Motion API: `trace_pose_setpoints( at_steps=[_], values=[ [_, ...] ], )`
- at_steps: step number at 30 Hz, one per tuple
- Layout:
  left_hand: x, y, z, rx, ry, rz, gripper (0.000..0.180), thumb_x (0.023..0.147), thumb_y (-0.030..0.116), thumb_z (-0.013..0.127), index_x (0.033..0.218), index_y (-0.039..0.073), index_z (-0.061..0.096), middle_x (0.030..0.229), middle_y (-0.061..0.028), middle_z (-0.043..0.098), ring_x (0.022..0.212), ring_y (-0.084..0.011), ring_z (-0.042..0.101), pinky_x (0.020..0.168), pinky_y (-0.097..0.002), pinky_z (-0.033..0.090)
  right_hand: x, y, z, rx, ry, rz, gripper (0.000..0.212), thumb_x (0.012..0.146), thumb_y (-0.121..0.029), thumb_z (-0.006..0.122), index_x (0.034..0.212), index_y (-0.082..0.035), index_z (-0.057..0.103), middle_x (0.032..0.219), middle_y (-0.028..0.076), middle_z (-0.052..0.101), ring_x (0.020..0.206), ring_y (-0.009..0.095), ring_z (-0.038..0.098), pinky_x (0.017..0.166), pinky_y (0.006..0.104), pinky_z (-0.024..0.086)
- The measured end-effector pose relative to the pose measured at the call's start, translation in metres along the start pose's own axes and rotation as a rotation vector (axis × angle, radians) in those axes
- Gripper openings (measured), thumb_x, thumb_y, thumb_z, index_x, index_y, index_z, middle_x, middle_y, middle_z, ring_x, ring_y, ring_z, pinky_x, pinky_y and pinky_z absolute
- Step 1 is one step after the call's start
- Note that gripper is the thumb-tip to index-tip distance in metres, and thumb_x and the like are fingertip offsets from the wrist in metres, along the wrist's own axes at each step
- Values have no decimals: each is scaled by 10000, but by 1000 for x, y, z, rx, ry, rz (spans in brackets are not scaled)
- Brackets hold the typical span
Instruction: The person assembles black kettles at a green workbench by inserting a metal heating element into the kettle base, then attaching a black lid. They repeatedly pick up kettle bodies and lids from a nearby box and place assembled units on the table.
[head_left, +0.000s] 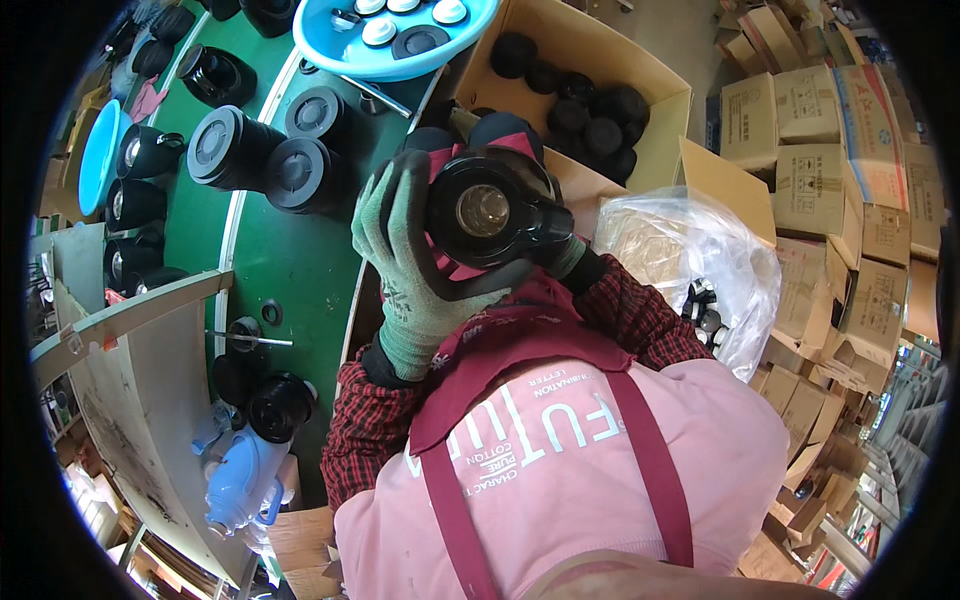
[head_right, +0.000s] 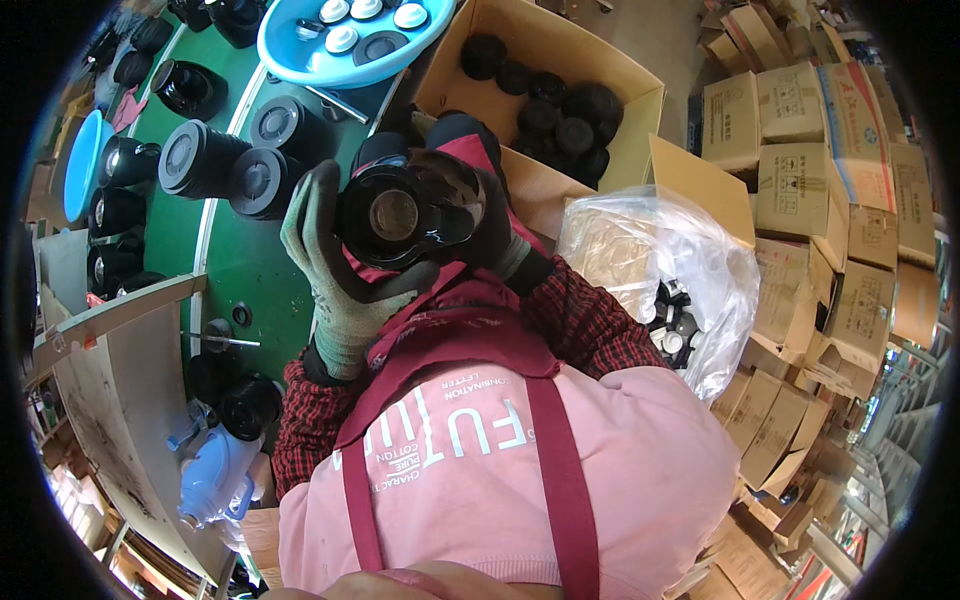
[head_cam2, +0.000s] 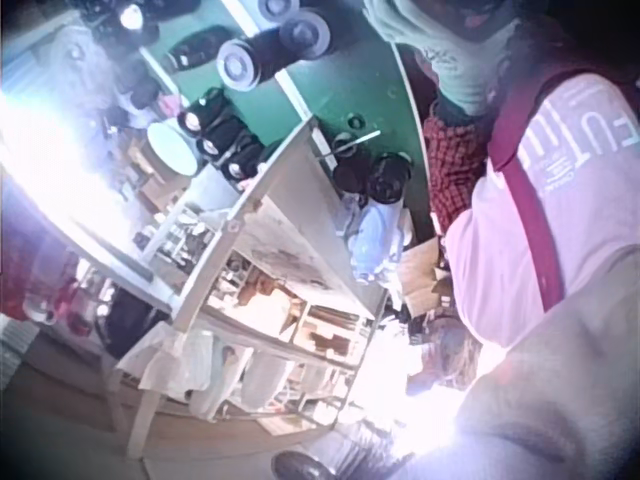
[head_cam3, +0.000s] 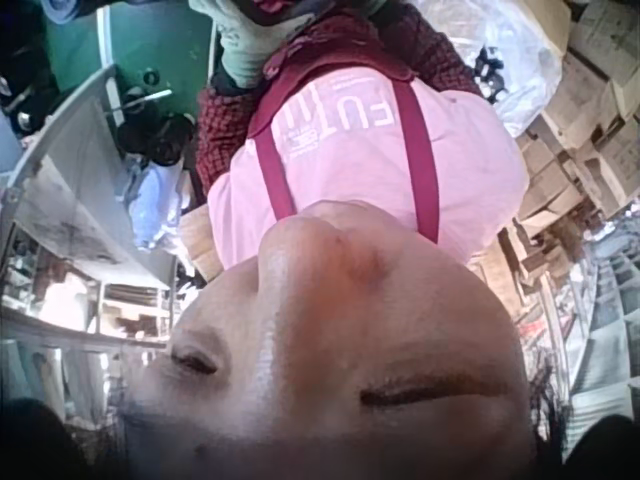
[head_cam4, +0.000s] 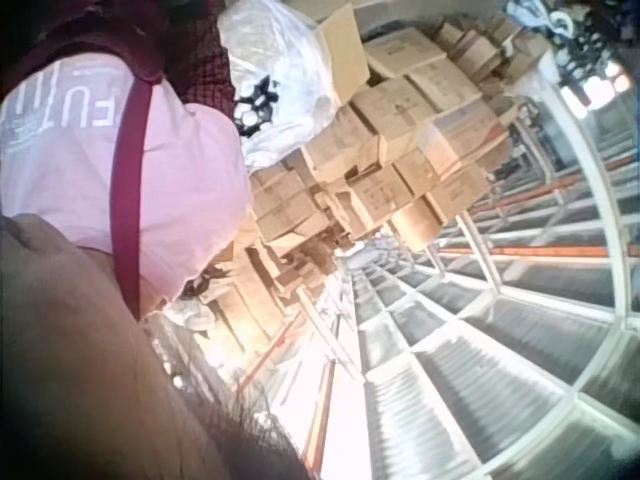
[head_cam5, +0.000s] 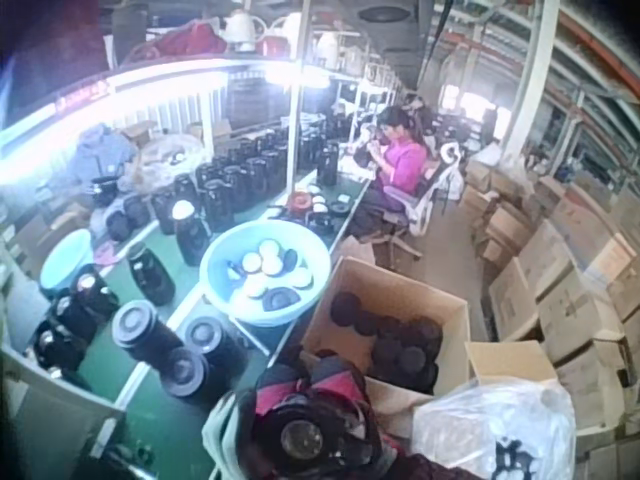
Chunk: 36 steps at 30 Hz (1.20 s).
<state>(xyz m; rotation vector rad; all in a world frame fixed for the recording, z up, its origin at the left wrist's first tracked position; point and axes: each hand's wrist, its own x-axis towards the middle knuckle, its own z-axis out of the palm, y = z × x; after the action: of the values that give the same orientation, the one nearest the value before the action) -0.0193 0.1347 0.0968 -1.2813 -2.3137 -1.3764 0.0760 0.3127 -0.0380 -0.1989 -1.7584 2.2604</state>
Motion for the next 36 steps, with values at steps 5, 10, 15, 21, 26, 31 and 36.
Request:
trace_pose_setpoints(
  at_steps=[5,10,15,21,26,31,36],
  values=[
    [-24,-20,7,-50,-91,-86,1136,627,329,955,1534,2,354,1521,-209,381,1416,-403,383,1166,-486,369,14,-34,-44,375,34,36,601,1025,-389,541,1468,12,483,1397,146,599,1297,227,564,1104,386,463],
    [-53,-65,15,-10,-448,-132,1063,688,367,923,1530,40,361,1496,-201,440,1386,-394,439,1140,-502,341,58,-82,-82,-115,49,92,531,991,-314,616,1422,-12,549,1390,141,605,1292,259,567,1143,405,417],
    [-54,-80,71,-177,-236,-186,1040,688,412,902,1515,51,383,1504,-178,441,1426,-392,397,1149,-508,324,69,-53,-37,-1028,-540,-49,407,899,-267,671,1281,-129,660,1279,164,640,1160,361,618,1001,435,501],
    [-67,-98,91,-4,-257,-57,1023,652,480,895,1481,83,446,1519,-147,450,1436,-412,384,1156,-525,311,197,18,-50,-827,-77,41,525,978,-431,570,1290,-16,641,1297,199,665,1209,333,639,1020,421,486],
    [-72,-108,96,-48,-180,-102,1085,650,480,902,1513,49,407,1505,-192,460,1425,-421,406,1144,-532,344,289,133,15,-941,-181,537,991,779,-560,736,1432,120,429,1316,342,603,1221,465,611,1063,465,477],
    [-52,-105,69,-333,-166,-256,1060,686,357,929,1523,13,379,1510,-202,464,1413,-400,431,1134,-501,370,265,98,-30,-979,-372,254,360,941,-352,605,1093,-45,715,1094,249,709,1000,335,700,870,431,550],
    [3,-99,36,96,-22,-181,685,836,12,747,1467,17,479,1447,-201,515,1329,-383,502,1132,-464,390,160,-19,-97,-585,-398,224,416,926,-316,685,1257,-64,693,1068,131,737,985,239,698,913,345,524]
  ],
)
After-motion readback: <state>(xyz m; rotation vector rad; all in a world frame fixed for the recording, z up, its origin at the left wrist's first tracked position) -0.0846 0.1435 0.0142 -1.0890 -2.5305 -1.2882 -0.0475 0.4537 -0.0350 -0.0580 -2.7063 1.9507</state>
